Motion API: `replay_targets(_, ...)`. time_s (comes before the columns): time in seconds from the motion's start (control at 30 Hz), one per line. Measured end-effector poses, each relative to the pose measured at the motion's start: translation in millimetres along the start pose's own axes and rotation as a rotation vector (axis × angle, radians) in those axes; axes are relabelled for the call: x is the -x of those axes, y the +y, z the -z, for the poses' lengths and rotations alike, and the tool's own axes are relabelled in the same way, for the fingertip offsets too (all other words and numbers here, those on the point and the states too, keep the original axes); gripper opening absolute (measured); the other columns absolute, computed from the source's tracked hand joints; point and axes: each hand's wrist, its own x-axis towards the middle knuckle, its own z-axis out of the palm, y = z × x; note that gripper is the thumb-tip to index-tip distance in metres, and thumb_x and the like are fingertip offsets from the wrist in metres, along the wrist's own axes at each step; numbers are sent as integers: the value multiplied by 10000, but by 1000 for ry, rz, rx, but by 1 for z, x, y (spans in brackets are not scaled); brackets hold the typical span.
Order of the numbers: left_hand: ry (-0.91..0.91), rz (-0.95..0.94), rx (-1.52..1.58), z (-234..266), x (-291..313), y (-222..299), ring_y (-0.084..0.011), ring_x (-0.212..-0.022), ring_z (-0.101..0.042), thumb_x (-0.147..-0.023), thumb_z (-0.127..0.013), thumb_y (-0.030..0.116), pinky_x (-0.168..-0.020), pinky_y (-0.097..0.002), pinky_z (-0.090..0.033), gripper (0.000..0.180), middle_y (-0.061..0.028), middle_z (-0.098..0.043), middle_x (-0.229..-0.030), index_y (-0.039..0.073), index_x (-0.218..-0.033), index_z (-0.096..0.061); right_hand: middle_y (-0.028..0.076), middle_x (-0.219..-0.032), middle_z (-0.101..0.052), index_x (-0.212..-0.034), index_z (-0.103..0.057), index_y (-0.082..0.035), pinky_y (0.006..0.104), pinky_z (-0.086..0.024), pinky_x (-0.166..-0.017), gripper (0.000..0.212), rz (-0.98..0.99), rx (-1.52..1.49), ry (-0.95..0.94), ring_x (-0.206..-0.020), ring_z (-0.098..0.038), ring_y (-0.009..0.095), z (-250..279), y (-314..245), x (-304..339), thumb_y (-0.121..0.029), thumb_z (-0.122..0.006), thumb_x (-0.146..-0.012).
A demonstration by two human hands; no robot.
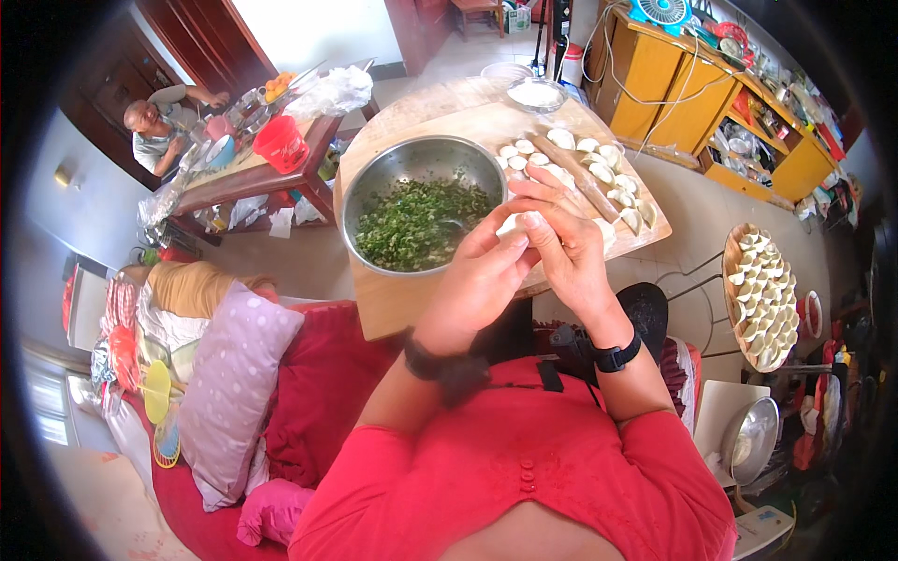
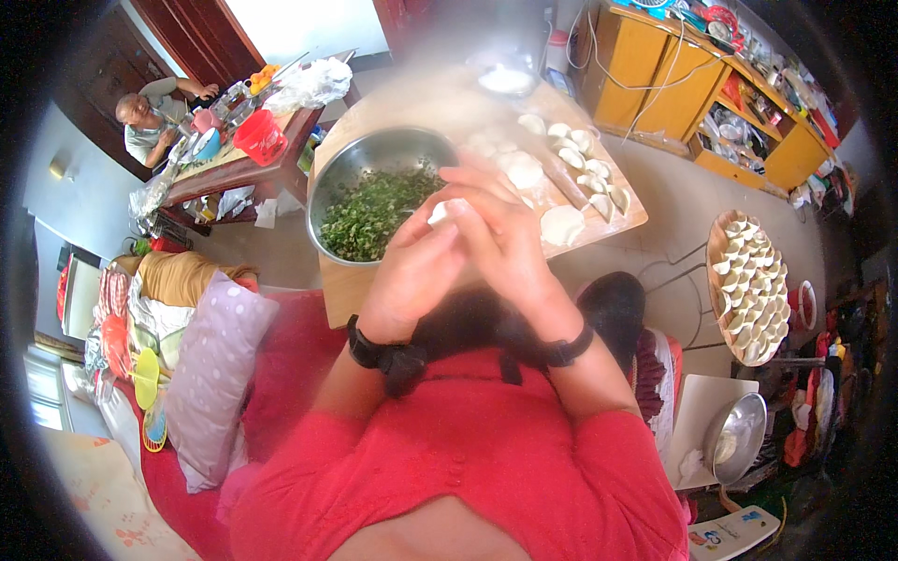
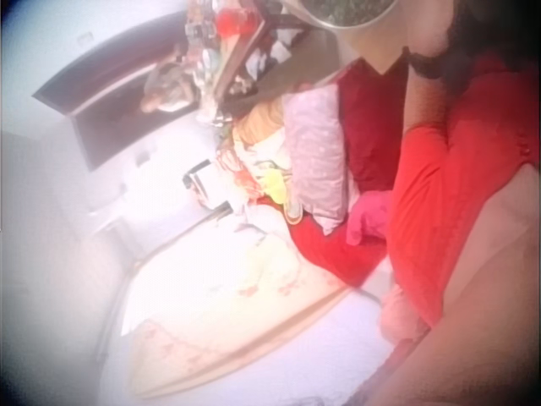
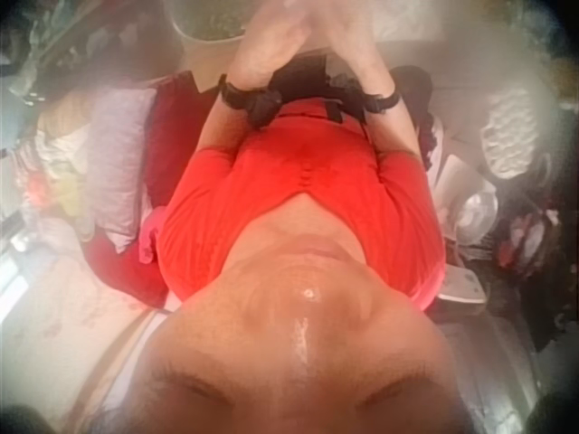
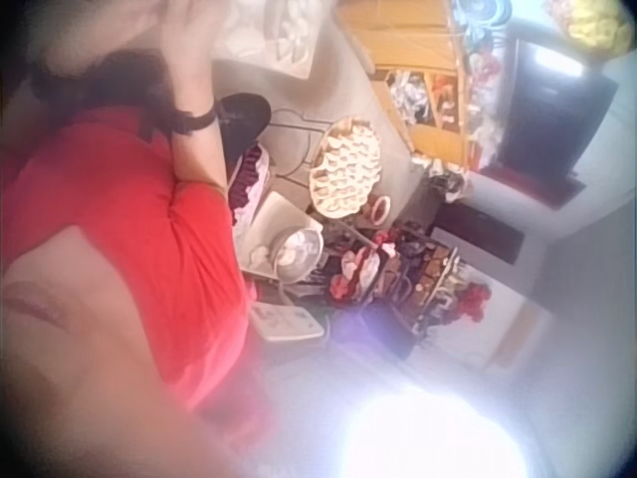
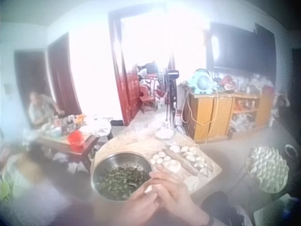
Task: The person scoops filling from a bowl onto a dough wrapper, folds the wrapper by hand, and places the completed dumpling onto a tray, repeating this process for several dumplings.
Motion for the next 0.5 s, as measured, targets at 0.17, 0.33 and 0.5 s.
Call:
replay_targets(0.17,29,-42,117,5,-4,-8,-210,-1252,-458,-958,-482,71,-1054,-382,-376,416,-83,-469,-1337,53,-1365,-402,155,-1264,-570,-1105,-630,33,399,-348,-1053,254,-84,113,121,-1299,-426,312,-1,-7,0,-141,-524,-954)
replay_targets(0.33,13,-17,168,1,-8,-15,-216,-1257,-458,-966,-481,94,-1049,-390,-381,436,-86,-467,-1346,66,-1386,-368,204,-1222,-581,-1086,-623,32,420,-373,-1029,252,59,236,103,-1228,-482,372,6,3,0,-124,-539,-907)
replay_targets(0.5,36,18,179,-1,-10,-18,-212,-1247,-467,-968,-482,101,-1047,-397,-382,440,-83,-480,-1332,75,-1389,-357,201,-1211,-588,-1049,-637,30,430,-384,-1013,232,102,282,111,-1217,-489,382,9,3,1,-110,-505,-919)
